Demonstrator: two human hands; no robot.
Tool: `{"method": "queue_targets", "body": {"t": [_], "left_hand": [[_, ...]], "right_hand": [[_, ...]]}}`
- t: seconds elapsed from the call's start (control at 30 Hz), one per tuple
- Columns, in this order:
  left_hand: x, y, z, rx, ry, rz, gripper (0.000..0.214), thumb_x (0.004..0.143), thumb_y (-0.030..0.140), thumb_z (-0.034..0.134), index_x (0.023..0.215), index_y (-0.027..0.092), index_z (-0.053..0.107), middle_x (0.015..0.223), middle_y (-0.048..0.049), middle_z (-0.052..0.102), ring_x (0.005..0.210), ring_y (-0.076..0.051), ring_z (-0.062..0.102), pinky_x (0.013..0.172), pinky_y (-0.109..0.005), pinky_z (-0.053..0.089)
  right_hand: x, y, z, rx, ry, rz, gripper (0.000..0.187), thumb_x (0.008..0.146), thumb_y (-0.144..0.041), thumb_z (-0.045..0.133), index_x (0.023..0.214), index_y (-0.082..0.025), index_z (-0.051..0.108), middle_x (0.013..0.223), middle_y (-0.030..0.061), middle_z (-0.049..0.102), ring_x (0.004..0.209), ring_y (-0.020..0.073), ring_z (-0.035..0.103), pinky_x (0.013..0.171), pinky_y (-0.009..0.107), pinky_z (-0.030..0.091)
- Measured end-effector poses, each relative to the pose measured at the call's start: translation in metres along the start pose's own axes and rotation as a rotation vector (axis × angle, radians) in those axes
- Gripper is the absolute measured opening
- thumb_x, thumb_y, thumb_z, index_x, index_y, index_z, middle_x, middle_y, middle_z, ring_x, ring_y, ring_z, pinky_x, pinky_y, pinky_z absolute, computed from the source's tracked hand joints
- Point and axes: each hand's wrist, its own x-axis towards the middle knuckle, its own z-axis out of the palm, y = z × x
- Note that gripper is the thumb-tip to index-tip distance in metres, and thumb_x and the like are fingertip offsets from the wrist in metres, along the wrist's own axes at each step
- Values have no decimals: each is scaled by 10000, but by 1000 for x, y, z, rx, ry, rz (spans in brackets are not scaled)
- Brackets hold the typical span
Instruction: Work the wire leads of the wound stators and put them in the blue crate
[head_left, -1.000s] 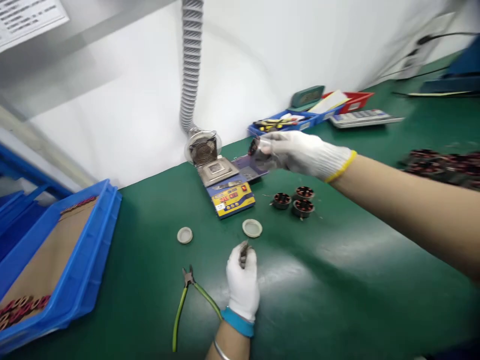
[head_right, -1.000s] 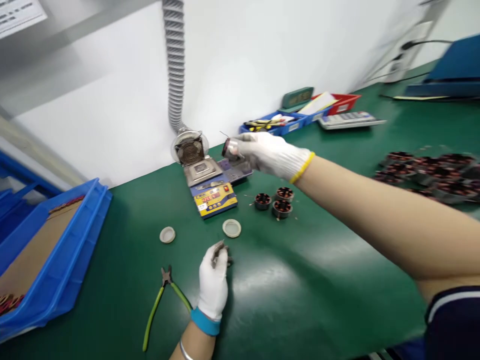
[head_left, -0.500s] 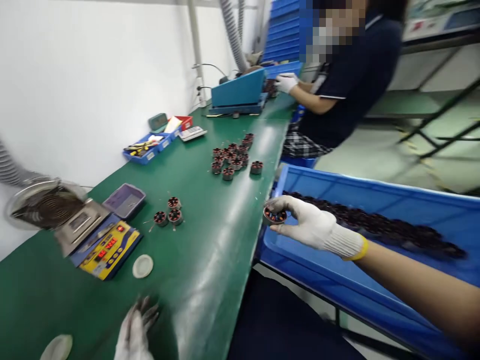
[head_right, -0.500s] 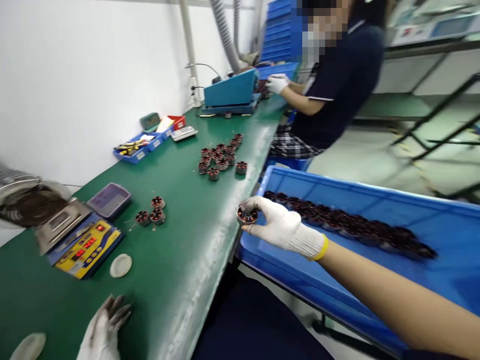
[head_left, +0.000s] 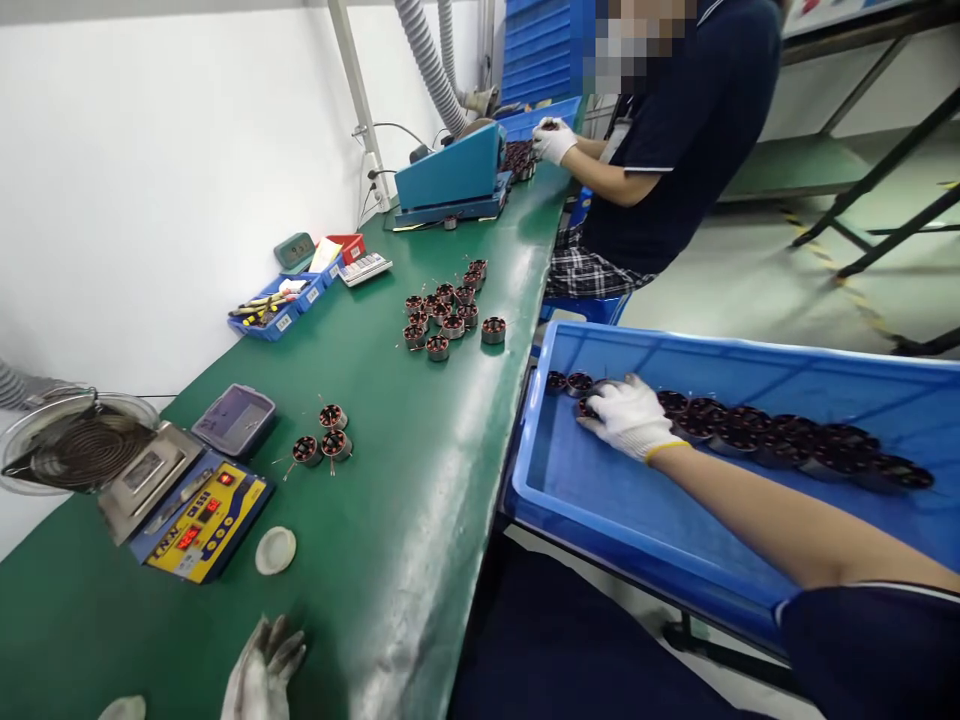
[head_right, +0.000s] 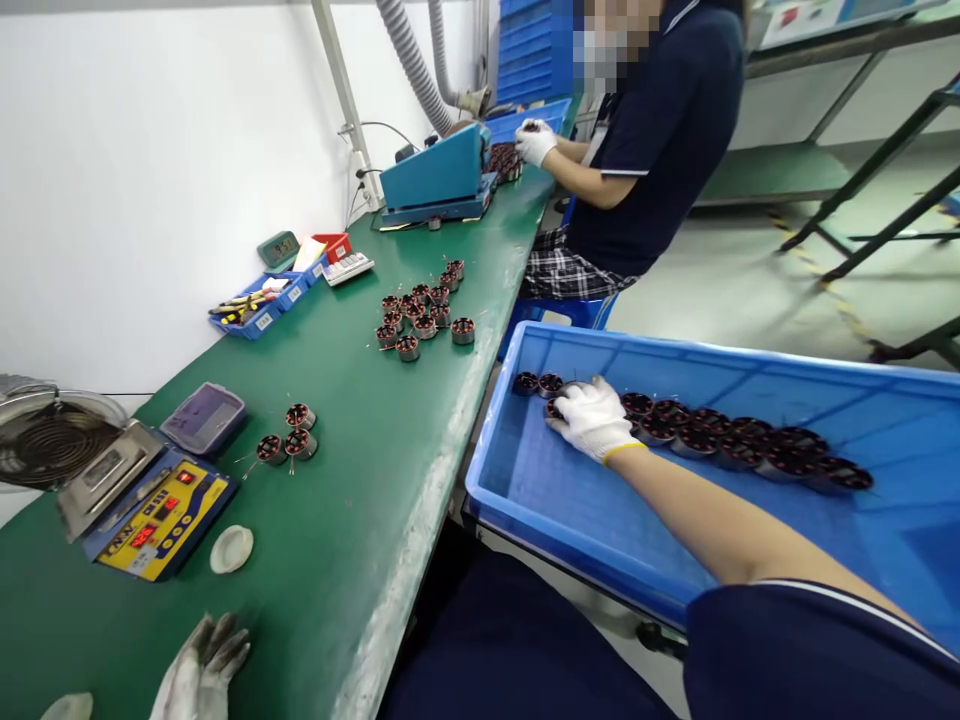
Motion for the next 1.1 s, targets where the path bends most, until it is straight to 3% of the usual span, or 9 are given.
{"method": "queue_targets", "body": {"t": [0.17,0.3,0.4,0.53,0.63,0.73,0.87,1.0,1.1], "left_hand": [[-14,2,2,-33,-15,52,698,597,708,911,1015,175,744,949,-123,814,787,-324,783,743,-480,674],[-42,13,13,46,-16,149,747,737,761,815,1143,138,745,1057,-144,818,821,-263,786,792,-411,649],[-55,22,21,80,-59,177,758,745,798,787,1112,134,766,1061,-159,818,814,-246,776,786,-393,639],[-62,25,24,66,-93,163,744,770,789,774,1125,135,776,1070,-167,814,816,-232,764,787,-377,629],[-64,25,23,50,-104,155,715,781,761,783,1128,136,780,1066,-167,811,832,-235,764,806,-379,628],[-65,27,24,30,-108,145,679,768,728,808,1103,137,782,1045,-163,810,826,-231,759,820,-379,622],[-70,34,29,-37,-122,70,711,714,734,841,1103,145,757,1004,-142,804,730,-192,724,715,-335,595],[-81,35,40,-273,-296,-165,808,725,822,764,1187,161,712,1053,-137,788,739,-216,726,592,-318,548],[-87,32,44,-501,-295,-304,719,721,829,752,1019,175,722,933,-99,768,772,-224,721,600,-303,531]], "right_hand": [[6,-7,-10,-47,136,81,338,788,-551,751,653,-274,614,787,184,678,939,401,656,989,648,397],[21,-50,-20,34,281,46,305,816,-549,646,905,-269,731,1096,311,709,1166,477,641,1035,636,418],[41,-123,-25,263,331,-293,411,804,-593,678,1088,-300,721,1242,253,715,1245,401,646,1129,519,459],[62,-252,-18,335,92,-878,509,872,-512,683,1301,-238,703,1346,192,702,1282,376,633,1135,553,484],[77,-331,5,138,-28,-984,549,784,-354,767,1293,-154,725,1449,218,640,1333,411,583,1147,598,446],[85,-369,27,101,-36,-991,330,794,-221,738,1100,-113,792,1388,252,667,1290,426,602,1117,625,451],[54,-380,27,170,-27,-1069,185,902,-218,640,904,-146,810,1308,215,715,1317,421,595,1108,617,483],[-20,-391,0,486,-49,-1324,151,885,-259,683,960,-220,807,1307,143,724,1398,385,557,1128,588,509],[-55,-395,-14,728,-153,-1425,154,821,-280,766,970,-249,789,1266,130,744,1375,383,592,1150,599,511]]}}
